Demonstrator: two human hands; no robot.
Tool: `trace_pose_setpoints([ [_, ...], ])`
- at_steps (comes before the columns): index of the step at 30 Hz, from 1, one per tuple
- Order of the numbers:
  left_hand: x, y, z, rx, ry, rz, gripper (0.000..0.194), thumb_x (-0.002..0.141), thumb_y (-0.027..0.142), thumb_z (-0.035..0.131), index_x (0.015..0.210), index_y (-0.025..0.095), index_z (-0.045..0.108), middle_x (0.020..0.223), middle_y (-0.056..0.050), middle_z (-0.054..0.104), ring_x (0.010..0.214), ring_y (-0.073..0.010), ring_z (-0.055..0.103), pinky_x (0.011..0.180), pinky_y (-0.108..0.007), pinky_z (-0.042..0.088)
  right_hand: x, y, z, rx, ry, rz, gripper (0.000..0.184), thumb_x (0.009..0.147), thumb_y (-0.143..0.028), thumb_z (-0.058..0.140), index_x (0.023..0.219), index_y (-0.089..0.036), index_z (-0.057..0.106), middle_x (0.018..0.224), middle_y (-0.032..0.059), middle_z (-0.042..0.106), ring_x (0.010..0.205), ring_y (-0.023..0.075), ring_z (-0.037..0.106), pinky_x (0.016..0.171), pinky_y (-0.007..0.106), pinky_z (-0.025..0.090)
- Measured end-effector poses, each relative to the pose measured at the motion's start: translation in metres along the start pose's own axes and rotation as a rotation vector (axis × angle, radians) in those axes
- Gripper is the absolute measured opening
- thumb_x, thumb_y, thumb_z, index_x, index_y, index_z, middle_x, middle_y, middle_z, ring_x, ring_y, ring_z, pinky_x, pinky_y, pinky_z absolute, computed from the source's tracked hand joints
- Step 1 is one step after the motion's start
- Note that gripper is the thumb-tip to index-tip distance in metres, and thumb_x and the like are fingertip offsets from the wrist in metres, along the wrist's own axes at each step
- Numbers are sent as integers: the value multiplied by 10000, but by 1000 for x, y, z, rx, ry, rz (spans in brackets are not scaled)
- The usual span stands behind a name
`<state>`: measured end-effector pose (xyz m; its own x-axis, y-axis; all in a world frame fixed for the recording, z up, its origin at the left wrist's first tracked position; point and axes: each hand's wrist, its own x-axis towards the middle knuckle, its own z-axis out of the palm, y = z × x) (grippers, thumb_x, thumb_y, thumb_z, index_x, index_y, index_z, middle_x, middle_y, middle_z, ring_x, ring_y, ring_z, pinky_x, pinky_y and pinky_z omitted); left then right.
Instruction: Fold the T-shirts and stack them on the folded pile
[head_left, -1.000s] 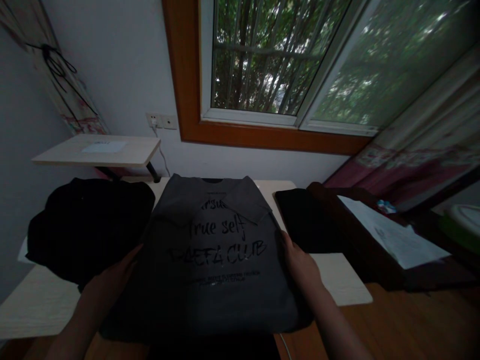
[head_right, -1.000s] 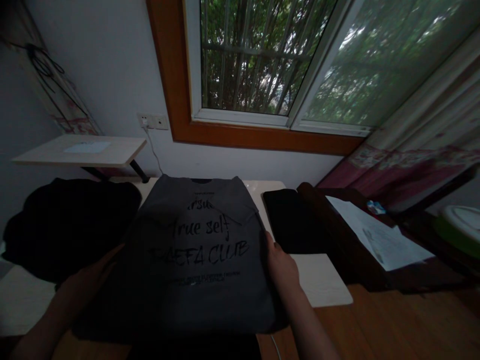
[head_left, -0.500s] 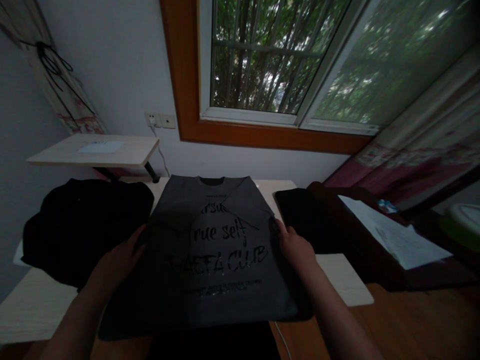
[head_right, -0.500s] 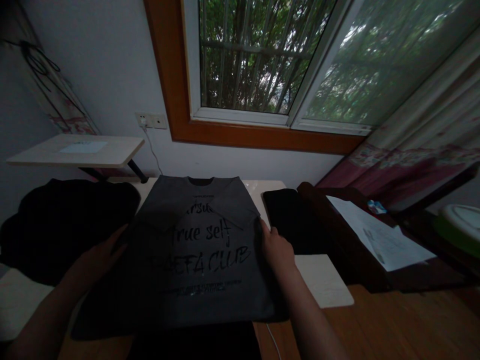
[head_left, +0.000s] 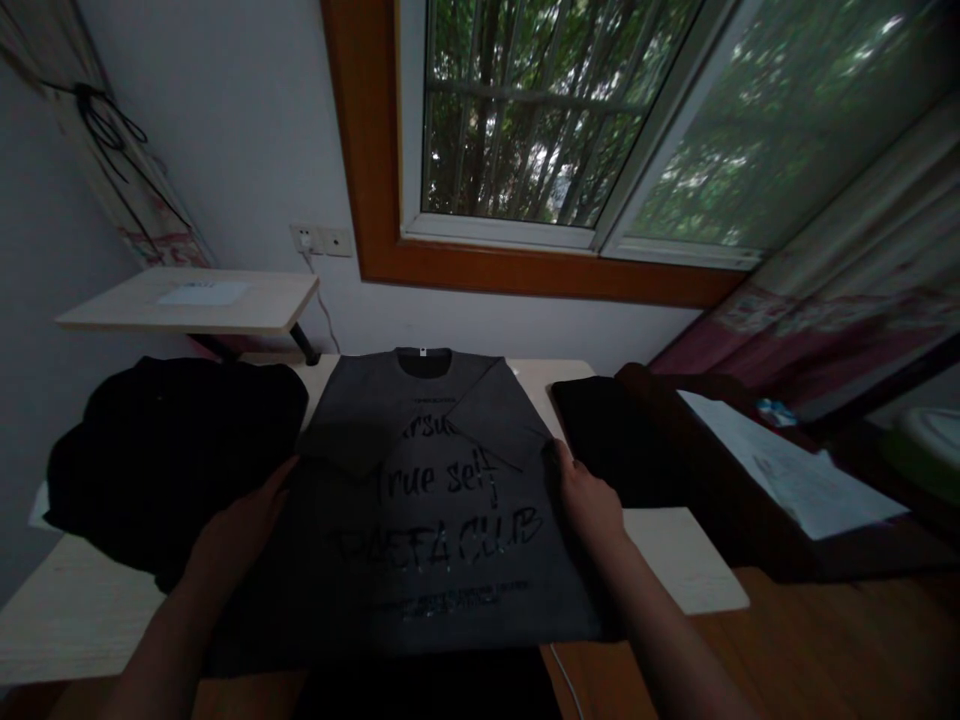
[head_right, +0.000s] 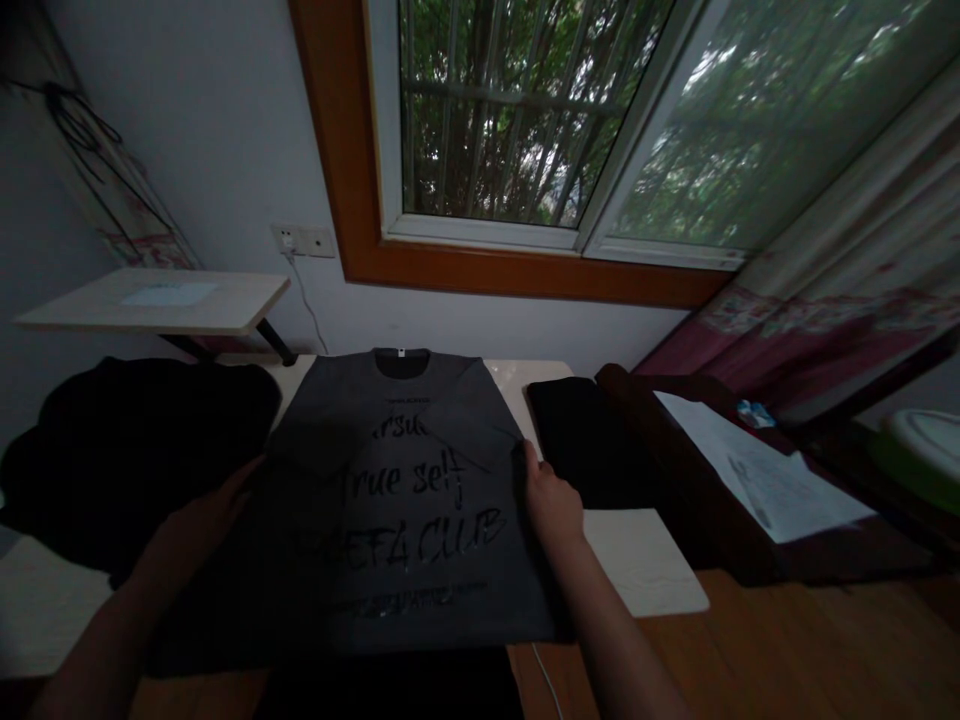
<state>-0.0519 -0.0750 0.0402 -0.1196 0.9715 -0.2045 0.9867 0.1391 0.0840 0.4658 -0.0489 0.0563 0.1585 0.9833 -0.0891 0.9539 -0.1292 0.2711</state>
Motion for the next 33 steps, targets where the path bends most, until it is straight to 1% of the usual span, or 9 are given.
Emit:
trace_pose_setpoints([
  [4, -13, -11, 3, -48, -48, 20, 617, 1048, 473, 186, 1642, 307, 169, 1171, -135, 760, 873, -298, 774, 835, -445, 577, -13, 9, 4, 23, -27, -14, 655, 997, -98, 322, 1627, -204, 172, 1068, 157, 694, 769, 254, 747, 682, 334, 538],
  [6, -16, -13, 1, -37, -38, 21, 622, 1041, 482, 213, 1638, 310, 195, 1143, -133, 766, 853, -311, 772, 821, -462, 577, -16, 13, 3, 27, -32, -22, 640, 1002, -107, 323, 1621, -213, 198, 1051, 145, 695, 777, 256, 743, 680, 331, 531],
  [10, -8, -11, -8, -51, 73, 61, 627, 1017, 495, 311, 1617, 316, 275, 1372, -117, 668, 1062, -314, 730, 904, -457, 559, -8, 14, -6, 24, 24, -20, 538, 1019, -146, 330, 1547, -236, 380, 1085, 142, 669, 823, 240, 725, 678, 299, 509],
  [13, 7, -1, -17, -61, 166, 91, 617, 987, 458, 388, 1569, 253, 388, 1373, -120, 652, 1172, -305, 670, 970, -427, 529, 10, 7, -15, 45, 105, -1, 458, 1051, -238, 334, 1490, -207, 460, 1127, 162, 640, 896, 248, 700, 686, 293, 501],
  [17, 27, 21, -24, -47, 251, 66, 574, 967, 400, 442, 1517, 238, 467, 1321, -126, 638, 1176, -297, 635, 982, -403, 505, 35, -12, -17, 109, 226, 24, 484, 1073, -398, 347, 1499, -188, 438, 1193, 172, 607, 984, 261, 659, 746, 298, 496],
  [22, 44, 36, -15, -9, 354, 20, 504, 1010, 382, 377, 1462, 225, 536, 1285, -126, 602, 1149, -271, 600, 1025, -403, 467, 47, -33, -6, 174, 328, 97, 516, 1069, -421, 362, 1513, -166, 422, 1212, 183, 596, 1012, 268, 648, 743, 291, 477],
  [25, 45, 38, -4, 24, 397, 17, 496, 1036, 389, 319, 1422, 222, 581, 1229, -129, 599, 1071, -262, 617, 944, -376, 495, 47, -35, 1, 222, 316, 139, 524, 1072, -418, 352, 1518, -148, 409, 1163, 174, 638, 897, 230, 683, 698, 272, 461],
  [29, 39, 42, 0, 50, 383, -24, 525, 1049, 416, 274, 1481, 249, 521, 1200, -130, 594, 900, -234, 659, 748, -336, 511, 46, -28, 7, 239, 291, 140, 520, 1080, -421, 320, 1507, -138, 408, 1034, 152, 711, 776, 221, 708, 649, 267, 444],
  [33, 34, 47, -3, 53, 322, -42, 531, 1051, 413, 261, 1517, 271, 474, 1262, -133, 612, 912, -250, 684, 731, -349, 520, 44, -20, 9, 219, 302, 121, 521, 1078, -436, 329, 1488, -124, 412, 993, 161, 737, 740, 228, 717, 627, 270, 443],
])
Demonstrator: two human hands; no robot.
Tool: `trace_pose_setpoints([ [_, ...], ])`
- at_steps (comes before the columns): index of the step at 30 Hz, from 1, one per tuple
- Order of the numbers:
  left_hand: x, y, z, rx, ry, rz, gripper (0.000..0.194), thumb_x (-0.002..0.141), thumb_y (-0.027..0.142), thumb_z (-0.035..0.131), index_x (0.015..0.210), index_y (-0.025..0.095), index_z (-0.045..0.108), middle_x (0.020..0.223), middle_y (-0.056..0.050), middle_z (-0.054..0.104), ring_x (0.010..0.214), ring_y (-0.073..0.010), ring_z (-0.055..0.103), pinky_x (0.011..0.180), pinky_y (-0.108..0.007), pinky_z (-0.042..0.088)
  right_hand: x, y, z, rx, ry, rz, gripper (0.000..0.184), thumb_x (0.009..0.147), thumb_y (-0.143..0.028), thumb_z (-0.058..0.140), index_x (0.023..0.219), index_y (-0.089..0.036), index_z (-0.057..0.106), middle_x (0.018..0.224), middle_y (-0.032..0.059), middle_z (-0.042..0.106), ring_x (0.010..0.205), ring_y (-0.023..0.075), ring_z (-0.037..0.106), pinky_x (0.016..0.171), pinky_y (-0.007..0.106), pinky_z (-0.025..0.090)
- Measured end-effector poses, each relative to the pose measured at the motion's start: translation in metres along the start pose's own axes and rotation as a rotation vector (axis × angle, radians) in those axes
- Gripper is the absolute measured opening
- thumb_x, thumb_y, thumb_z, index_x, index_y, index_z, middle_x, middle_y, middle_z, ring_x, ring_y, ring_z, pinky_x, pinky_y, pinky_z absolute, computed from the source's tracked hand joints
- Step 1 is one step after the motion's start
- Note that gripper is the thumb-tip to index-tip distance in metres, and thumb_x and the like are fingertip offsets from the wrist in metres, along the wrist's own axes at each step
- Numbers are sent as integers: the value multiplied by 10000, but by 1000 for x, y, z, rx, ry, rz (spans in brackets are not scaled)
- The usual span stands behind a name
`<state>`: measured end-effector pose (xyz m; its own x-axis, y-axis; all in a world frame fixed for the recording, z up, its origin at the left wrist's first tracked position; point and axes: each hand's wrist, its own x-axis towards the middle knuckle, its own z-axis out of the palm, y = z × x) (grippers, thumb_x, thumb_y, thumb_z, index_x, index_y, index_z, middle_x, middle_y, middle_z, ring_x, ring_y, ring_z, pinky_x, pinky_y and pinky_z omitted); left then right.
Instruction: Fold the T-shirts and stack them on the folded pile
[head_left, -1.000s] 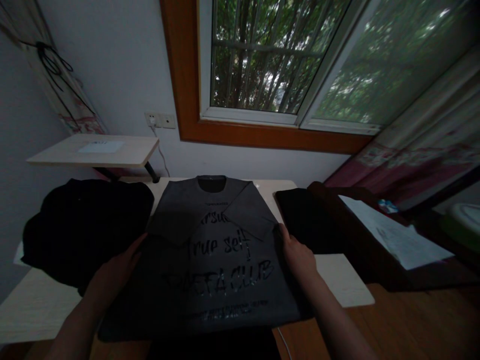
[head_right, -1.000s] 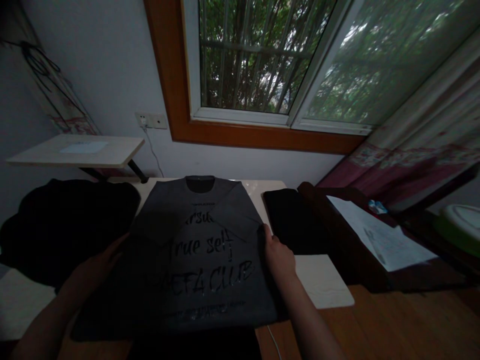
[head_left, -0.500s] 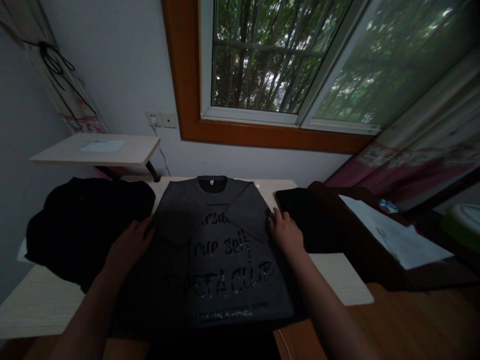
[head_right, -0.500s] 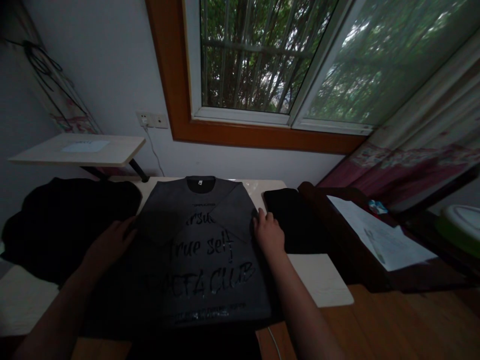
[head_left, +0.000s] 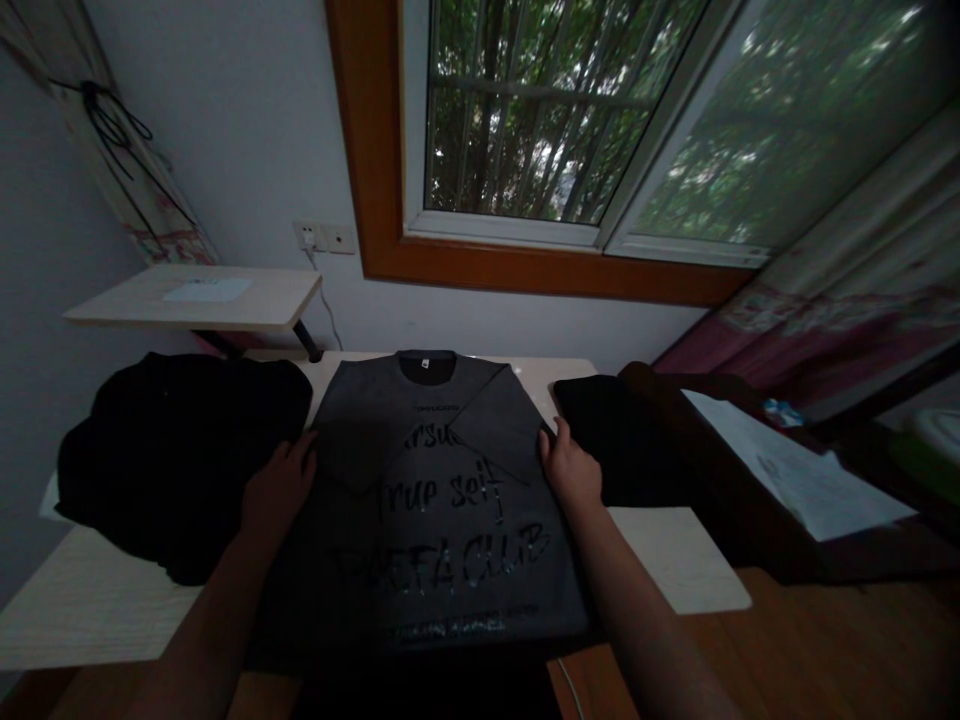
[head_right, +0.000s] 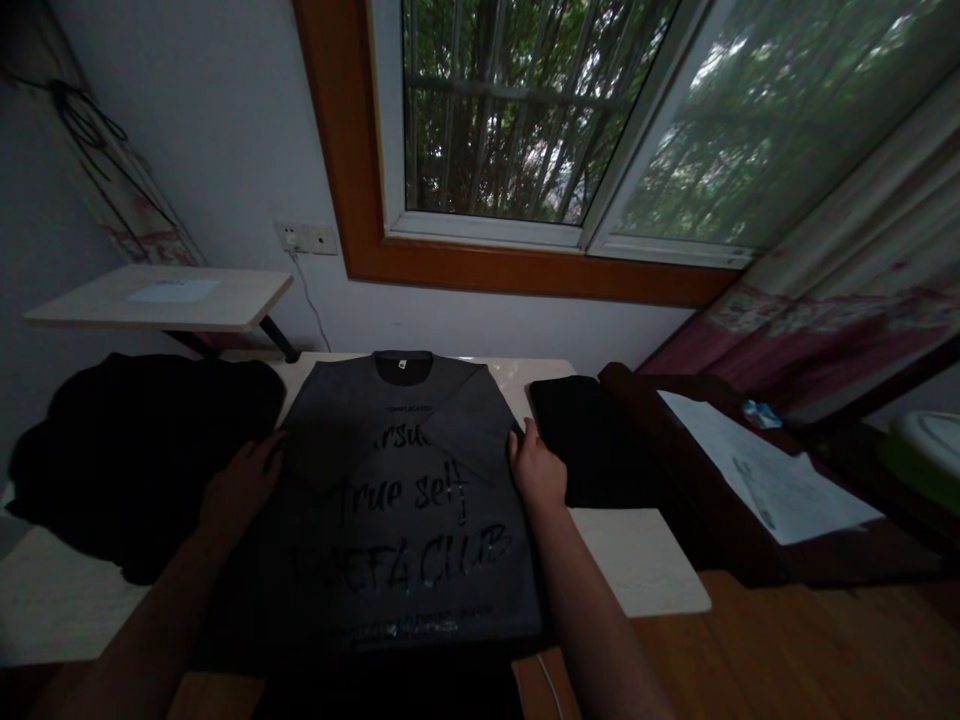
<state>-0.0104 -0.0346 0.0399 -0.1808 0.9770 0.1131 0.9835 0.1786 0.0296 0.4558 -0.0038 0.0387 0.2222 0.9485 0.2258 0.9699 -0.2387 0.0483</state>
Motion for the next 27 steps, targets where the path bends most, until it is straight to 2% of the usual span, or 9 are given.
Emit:
trace_pose_setpoints([
  [6, -3, -2, 2, -91, -92, 19, 519, 1042, 408, 294, 1517, 275, 452, 1279, -123, 651, 1015, -253, 696, 790, -342, 538, -9, 13, -3, -10, -10, 1, 530, 1073, -464, 338, 1467, -120, 427, 955, 155, 747, 756, 241, 730, 639, 276, 463],
  [12, 10, -15, 5, -217, -200, 20, 550, 1017, 417, 364, 1551, 289, 399, 1357, -126, 661, 1112, -278, 698, 924, -397, 528, 1, 22, -4, 125, -154, 50, 512, 1067, -505, 332, 1429, -182, 496, 1033, 154, 759, 877, 282, 749, 767, 348, 518],
  [17, 29, -26, 1, -364, -312, 16, 659, 974, 487, 441, 1587, 271, 334, 1414, -119, 645, 1167, -305, 692, 963, -405, 526, 26, 35, -3, 456, -331, 116, 527, 1009, -499, 506, 1437, -190, 510, 1144, 162, 747, 1046, 290, 728, 894, 370, 529],
  [23, 40, -40, 2, -568, -359, 65, 724, 898, 463, 533, 1562, 211, 392, 1451, -95, 623, 1268, -278, 639, 1075, -393, 482, 33, 35, -12, 1089, -649, 152, 611, 978, -332, 556, 1530, -172, 351, 1139, 135, 758, 939, 241, 759, 804, 353, 606],
  [27, 39, -44, 7, -677, -355, 53, 724, 885, 444, 536, 1560, 220, 402, 1467, -88, 611, 1310, -279, 608, 1115, -419, 458, 31, 35, -18, 1205, -706, 105, 709, 935, -280, 614, 1573, -240, 308, 1275, 121, 714, 986, 229, 753, 853, 373, 616],
])
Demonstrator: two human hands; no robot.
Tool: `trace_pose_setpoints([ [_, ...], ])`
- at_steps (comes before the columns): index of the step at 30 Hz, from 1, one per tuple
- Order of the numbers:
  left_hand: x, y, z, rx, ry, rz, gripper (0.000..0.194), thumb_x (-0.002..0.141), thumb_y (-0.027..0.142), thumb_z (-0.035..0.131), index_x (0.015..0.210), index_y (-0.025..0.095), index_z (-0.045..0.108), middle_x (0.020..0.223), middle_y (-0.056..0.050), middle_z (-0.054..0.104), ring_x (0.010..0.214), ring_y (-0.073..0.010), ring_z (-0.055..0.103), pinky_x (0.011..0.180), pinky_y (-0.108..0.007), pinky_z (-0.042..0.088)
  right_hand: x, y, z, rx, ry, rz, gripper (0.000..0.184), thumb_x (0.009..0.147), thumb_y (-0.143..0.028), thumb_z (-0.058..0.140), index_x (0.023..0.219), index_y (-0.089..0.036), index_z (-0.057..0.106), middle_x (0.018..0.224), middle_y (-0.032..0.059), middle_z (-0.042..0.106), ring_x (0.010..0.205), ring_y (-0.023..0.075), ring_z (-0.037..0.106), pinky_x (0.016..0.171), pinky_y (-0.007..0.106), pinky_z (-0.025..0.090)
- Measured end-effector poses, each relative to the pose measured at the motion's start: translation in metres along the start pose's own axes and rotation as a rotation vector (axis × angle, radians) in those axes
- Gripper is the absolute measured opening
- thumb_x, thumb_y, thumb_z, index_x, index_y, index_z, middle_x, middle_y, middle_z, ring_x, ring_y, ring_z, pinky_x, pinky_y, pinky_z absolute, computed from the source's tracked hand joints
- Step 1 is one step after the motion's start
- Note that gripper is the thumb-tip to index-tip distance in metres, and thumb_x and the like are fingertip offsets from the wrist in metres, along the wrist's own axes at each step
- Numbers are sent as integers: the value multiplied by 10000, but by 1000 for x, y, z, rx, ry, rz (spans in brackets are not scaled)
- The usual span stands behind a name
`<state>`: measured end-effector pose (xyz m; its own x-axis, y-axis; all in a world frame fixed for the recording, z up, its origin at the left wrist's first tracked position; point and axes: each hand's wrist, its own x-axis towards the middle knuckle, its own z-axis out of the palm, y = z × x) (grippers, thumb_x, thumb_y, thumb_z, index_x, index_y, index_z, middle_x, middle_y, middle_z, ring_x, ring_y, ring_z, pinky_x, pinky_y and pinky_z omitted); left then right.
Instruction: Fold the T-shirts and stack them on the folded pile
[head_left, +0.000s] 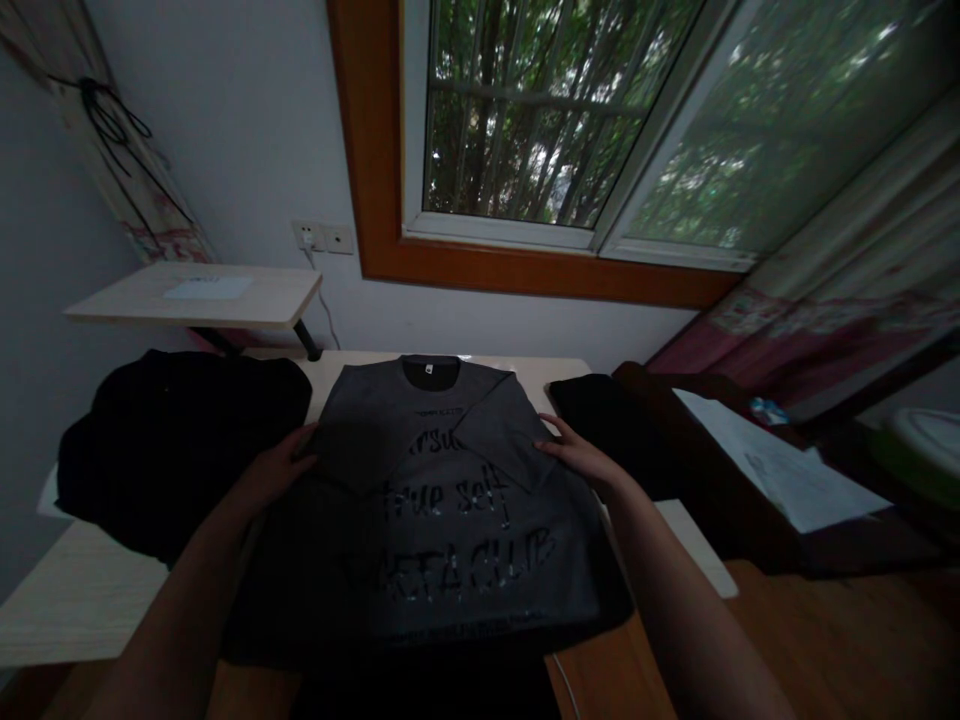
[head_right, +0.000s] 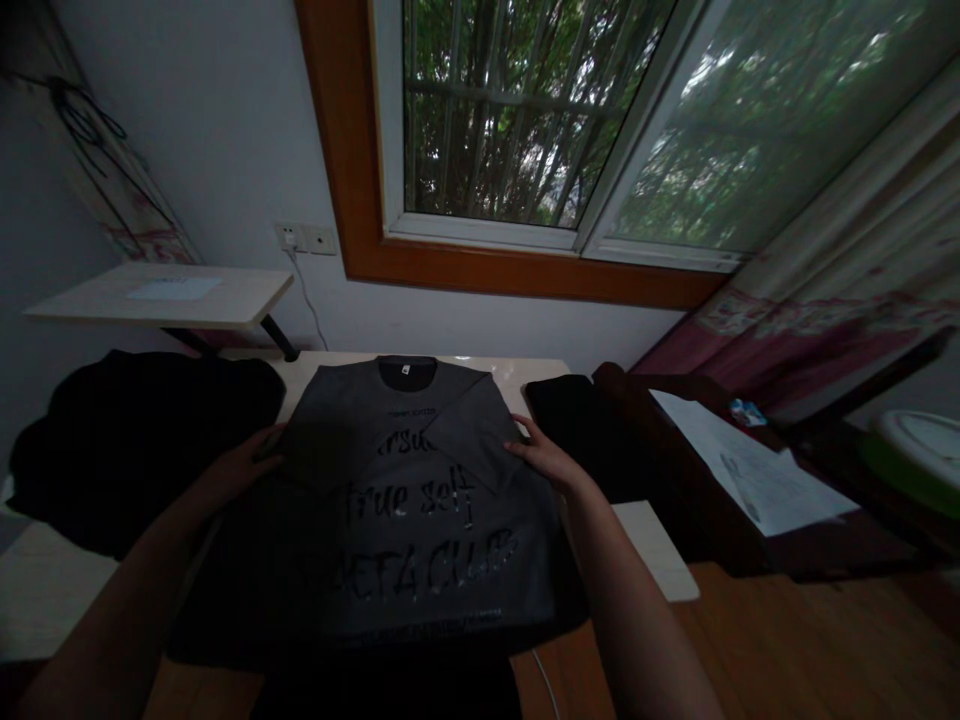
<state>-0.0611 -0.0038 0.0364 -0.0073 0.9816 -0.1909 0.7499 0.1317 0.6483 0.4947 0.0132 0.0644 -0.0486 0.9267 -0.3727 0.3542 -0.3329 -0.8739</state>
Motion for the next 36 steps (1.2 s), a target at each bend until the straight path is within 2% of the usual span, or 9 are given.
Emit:
trace_pose_setpoints([
  [5, 3, -4, 3, 15, -39, 37, 697, 887, 426, 509, 1546, 213, 430, 1486, -81, 595, 1327, -274, 588, 1119, -408, 451, 8, 0, -4, -65, 47, -110, 535, 934, -264, 600, 1462, -210, 535, 1458, 109, 604, 1182, 220, 677, 983, 347, 560],
  [9, 1, 1, 2, 208, -33, 47, 640, 931, 427, 449, 1541, 233, 447, 1430, -102, 618, 1252, -278, 622, 1074, -413, 472, 25, -2, -3, -193, 126, -36, 465, 962, -249, 551, 1412, -143, 600, 1303, 116, 708, 1073, 207, 715, 931, 326, 575],
  [13, -2, 13, 2, 490, 138, 103, 567, 978, 435, 407, 1513, 271, 499, 1318, -126, 613, 1176, -279, 624, 1075, -449, 454, 43, -8, -4, -190, 149, -15, 450, 956, -220, 562, 1381, -86, 624, 1165, 127, 759, 961, 195, 735, 864, 297, 586],
  [16, 5, 23, 9, 587, 243, 275, 504, 1004, 425, 392, 1429, 251, 600, 1414, -126, 565, 1326, -289, 517, 1164, -455, 372, 56, -12, -5, -256, 158, -31, 456, 933, -249, 619, 1361, -92, 647, 1097, 120, 775, 912, 194, 735, 844, 290, 583],
  [19, 19, 31, 25, 596, 204, 448, 499, 1026, 434, 372, 1410, 227, 614, 1547, -93, 501, 1496, -294, 344, 1231, -467, 281, 68, -13, -5, -332, 177, -53, 472, 894, -247, 662, 1344, -107, 663, 1026, 96, 783, 892, 198, 734, 854, 298, 579],
  [23, 39, 32, 47, 611, 138, 451, 539, 1025, 481, 380, 1509, 278, 502, 1655, -62, 375, 1550, -353, 251, 1219, -594, 247, 77, -9, -4, -359, 196, -54, 467, 858, -221, 678, 1312, -112, 684, 955, 84, 777, 904, 212, 735, 881, 308, 570],
  [30, 57, 9, 41, 459, 92, 470, 555, 1023, 519, 373, 1505, 273, 499, 1657, -90, 364, 1553, -332, 260, 1215, -613, 252, 53, 0, -13, -316, 286, 32, 637, 837, -346, 746, 1405, -131, 554, 1087, 123, 759, 904, 219, 735, 815, 298, 571],
  [33, 55, -4, 33, 360, 107, 504, 527, 1015, 504, 400, 1440, 243, 569, 1607, -101, 448, 1531, -302, 323, 1234, -584, 240, 32, -4, -14, -164, 170, 145, 419, 853, -414, 716, 1144, -119, 660, 992, 146, 770, 862, 244, 740, 735, 300, 578],
  [36, 47, -8, 25, 269, 131, 529, 471, 1005, 481, 420, 1321, 231, 664, 1504, -93, 572, 1481, -291, 412, 1247, -567, 226, 16, -19, -6, 32, 83, 79, 302, 845, -419, 696, 1001, -164, 654, 946, 134, 767, 834, 247, 734, 695, 304, 575],
])
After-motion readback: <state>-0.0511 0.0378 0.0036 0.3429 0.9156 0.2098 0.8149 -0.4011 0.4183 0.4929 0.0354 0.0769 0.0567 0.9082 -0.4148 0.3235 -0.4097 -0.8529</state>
